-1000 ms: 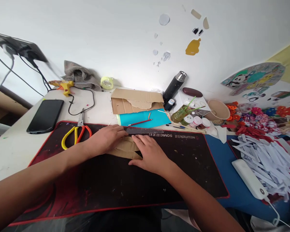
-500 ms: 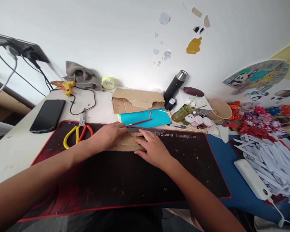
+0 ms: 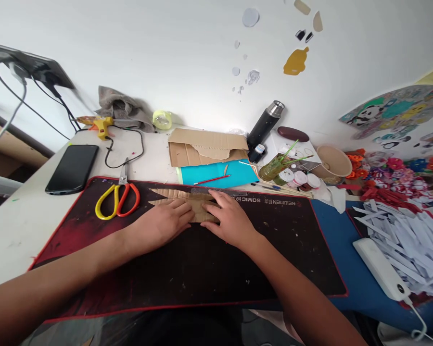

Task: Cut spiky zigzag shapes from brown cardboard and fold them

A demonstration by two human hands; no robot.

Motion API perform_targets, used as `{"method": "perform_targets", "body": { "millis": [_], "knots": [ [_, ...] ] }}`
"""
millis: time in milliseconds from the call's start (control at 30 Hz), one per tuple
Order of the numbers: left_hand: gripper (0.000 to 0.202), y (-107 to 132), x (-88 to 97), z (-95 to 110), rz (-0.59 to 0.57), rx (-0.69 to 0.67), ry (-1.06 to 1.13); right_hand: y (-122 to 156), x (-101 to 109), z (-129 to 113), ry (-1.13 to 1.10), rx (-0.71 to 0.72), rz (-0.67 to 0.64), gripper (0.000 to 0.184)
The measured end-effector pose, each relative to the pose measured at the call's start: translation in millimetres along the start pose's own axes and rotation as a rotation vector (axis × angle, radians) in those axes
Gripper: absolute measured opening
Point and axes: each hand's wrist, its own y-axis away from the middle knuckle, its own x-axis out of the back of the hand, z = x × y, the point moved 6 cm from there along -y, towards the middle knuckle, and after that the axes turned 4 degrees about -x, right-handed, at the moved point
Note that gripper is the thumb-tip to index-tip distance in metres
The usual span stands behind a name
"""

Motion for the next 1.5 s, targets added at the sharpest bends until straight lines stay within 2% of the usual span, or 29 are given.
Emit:
{"method": "perform_targets", "body": {
  "millis": [133,267,333,433,533,600,667,700,833,900,967,1000,1100,1167,1233,1333,1500],
  "knots": [
    [0.018,-2,-12.6,0,0.02,-0.046,-0.096,2,2,-2,0.002,0.015,0.038,0.042],
    [0.02,-9,-12.9,6,-0.026,-0.076,-0.132,8,17,-5,-0.044,0.016,0.185,0.024],
    [0.019,-15,-3.2,3,0.021,0.014,-0.033,14,26,-3,-0.121,-0.02,0.283,0.017],
    [0.015,-21,13.1,-13,0.1,0.271,0.215,22,29,2,-0.271,-0.106,0.357,0.019],
    [0.012,-24,18.5,-27,0.097,0.466,0.45,24,20,7,-0.427,-0.198,0.313,0.016],
    [0.033,-28,16.5,-30,0.121,0.535,0.604,22,11,7,-0.537,-0.252,0.263,0.018],
    [0.056,-32,9.3,-28,0.154,0.551,0.776,18,5,5,-0.651,-0.277,0.212,0.03],
    [0.061,-35,3.9,-26,0.167,0.55,0.877,15,3,3,-0.705,-0.277,0.187,0.036],
    [0.062,-42,-17.4,-24,0.226,0.581,1.254,4,1,0,-0.85,-0.272,0.07,0.047],
    [0.061,-42,-19.8,-27,0.223,0.577,1.34,2,3,4,-0.853,-0.286,0.018,0.05],
    [0.056,-41,-11.6,-31,0.199,0.528,1.248,0,5,10,-0.818,-0.284,-0.029,0.046],
    [0.05,-39,-3.3,-35,0.203,0.498,1.099,-1,6,12,-0.784,-0.292,-0.057,0.042],
    [0.037,-35,30.2,-42,0.305,0.37,0.438,-8,10,14,-0.594,-0.263,-0.153,0.027],
    [0.037,-37,32.7,-38,0.212,0.222,0.199,-16,12,11,-0.433,-0.238,-0.207,0.018],
    [0.034,-39,20.3,-38,0.052,0.121,0.139,-25,14,9,-0.244,-0.228,-0.231,0.011],
    [0.028,-38,0.2,-49,-0.114,0.141,0.15,-38,17,8,-0.039,-0.18,-0.219,0.013],
    [0.022,-34,-8.1,-66,-0.185,0.3,0.195,-40,19,18,-0.027,-0.184,-0.206,0.014]
  ]
}}
